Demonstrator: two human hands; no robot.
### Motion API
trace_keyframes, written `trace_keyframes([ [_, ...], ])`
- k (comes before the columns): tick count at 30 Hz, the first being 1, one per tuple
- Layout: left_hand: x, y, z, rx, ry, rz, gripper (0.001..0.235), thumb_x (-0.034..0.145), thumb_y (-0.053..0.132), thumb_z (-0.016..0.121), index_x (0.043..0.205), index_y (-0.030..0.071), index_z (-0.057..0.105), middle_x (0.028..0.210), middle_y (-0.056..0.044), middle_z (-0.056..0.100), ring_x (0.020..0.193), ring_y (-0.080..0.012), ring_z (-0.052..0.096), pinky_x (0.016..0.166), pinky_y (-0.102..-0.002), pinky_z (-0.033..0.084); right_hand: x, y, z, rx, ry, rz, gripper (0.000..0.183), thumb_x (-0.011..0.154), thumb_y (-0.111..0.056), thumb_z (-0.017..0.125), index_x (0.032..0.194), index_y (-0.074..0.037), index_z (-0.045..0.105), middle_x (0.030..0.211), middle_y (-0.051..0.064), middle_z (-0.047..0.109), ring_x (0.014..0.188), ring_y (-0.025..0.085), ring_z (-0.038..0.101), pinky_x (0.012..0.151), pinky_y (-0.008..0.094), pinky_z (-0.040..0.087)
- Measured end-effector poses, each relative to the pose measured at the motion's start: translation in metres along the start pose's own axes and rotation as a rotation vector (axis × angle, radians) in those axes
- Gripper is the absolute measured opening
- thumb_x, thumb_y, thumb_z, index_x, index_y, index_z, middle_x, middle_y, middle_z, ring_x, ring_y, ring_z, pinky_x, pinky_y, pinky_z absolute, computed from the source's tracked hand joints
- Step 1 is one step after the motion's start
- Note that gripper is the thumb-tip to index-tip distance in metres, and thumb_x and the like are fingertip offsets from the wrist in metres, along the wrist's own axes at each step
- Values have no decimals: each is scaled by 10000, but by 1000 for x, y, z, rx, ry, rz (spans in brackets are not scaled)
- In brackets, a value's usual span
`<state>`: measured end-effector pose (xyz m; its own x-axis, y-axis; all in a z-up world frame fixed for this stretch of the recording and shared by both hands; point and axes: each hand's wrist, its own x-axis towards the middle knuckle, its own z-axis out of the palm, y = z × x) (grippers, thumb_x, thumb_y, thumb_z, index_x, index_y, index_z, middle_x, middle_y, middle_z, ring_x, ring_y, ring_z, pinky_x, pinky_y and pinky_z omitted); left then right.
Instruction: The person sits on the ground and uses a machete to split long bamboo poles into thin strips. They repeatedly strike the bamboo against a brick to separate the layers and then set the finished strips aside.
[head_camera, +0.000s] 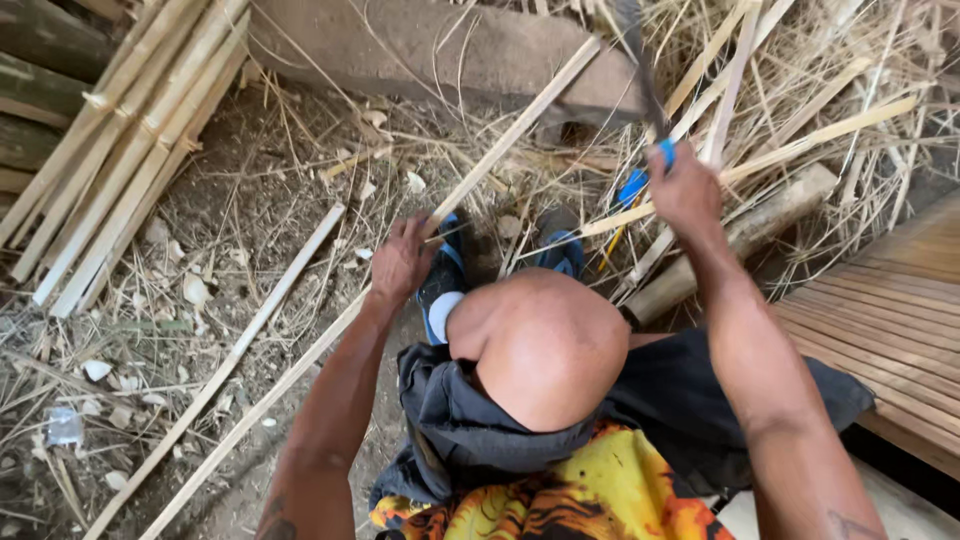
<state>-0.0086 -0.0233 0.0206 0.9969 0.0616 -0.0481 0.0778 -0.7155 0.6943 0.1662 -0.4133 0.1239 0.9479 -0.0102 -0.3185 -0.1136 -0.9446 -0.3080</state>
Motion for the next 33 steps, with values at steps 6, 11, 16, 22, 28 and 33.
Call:
trace_keyframes([
  [6, 4, -16, 41, 211, -280, -199, 285, 1138, 356, 411, 1104, 77, 457, 868, -216, 678, 688, -406, 717, 532, -528, 570, -60, -42, 74, -361, -368, -303, 563, 1036, -601, 409, 1180, -65, 505, 758, 204, 696, 703, 416, 700, 666, 576, 564],
  [11, -25, -47, 43, 223, -210, -173, 305, 1093, 381, 443, 1045, 80, 440, 821, -245, 673, 630, -436, 685, 489, -549, 548, -18, -7, 54, -243, -168, -269, 533, 1089, -579, 400, 1124, -71, 559, 864, 156, 692, 739, 383, 679, 687, 558, 529],
  [16, 0, -33, 39, 231, -236, -234, 343, 1077, 406, 519, 1228, 105, 452, 892, -226, 684, 733, -452, 686, 590, -565, 555, 14, 7, 10, -12, 8, 64, 431, 1128, -480, 433, 1110, -72, 570, 765, 188, 682, 724, 387, 690, 727, 566, 531],
  [22, 3, -8, 9, 117, -65, -31, 632, 903, 371, 634, 1426, 102, 403, 1149, -253, 608, 846, -449, 699, 585, -517, 601, -21, 4, 43, -127, 64, -100, 410, 1075, -470, 521, 1099, -65, 586, 781, 265, 683, 769, 510, 668, 728, 624, 513],
  [28, -45, -44, 25, 246, -184, -132, 386, 1096, 310, 490, 1403, 79, 453, 1109, -245, 671, 792, -407, 717, 624, -516, 603, -45, -15, 57, -93, -141, -51, 430, 1053, -473, 486, 1153, -57, 532, 735, 261, 686, 676, 493, 680, 641, 629, 520],
  [33, -5, -33, 37, 309, -258, -92, 483, 1113, 303, 423, 1425, -65, 399, 987, -306, 704, 768, -444, 726, 639, -536, 609, -89, -66, 93, -239, -402, -416, 501, 985, -612, 452, 1128, -137, 514, 791, 189, 712, 740, 402, 727, 688, 551, 558],
])
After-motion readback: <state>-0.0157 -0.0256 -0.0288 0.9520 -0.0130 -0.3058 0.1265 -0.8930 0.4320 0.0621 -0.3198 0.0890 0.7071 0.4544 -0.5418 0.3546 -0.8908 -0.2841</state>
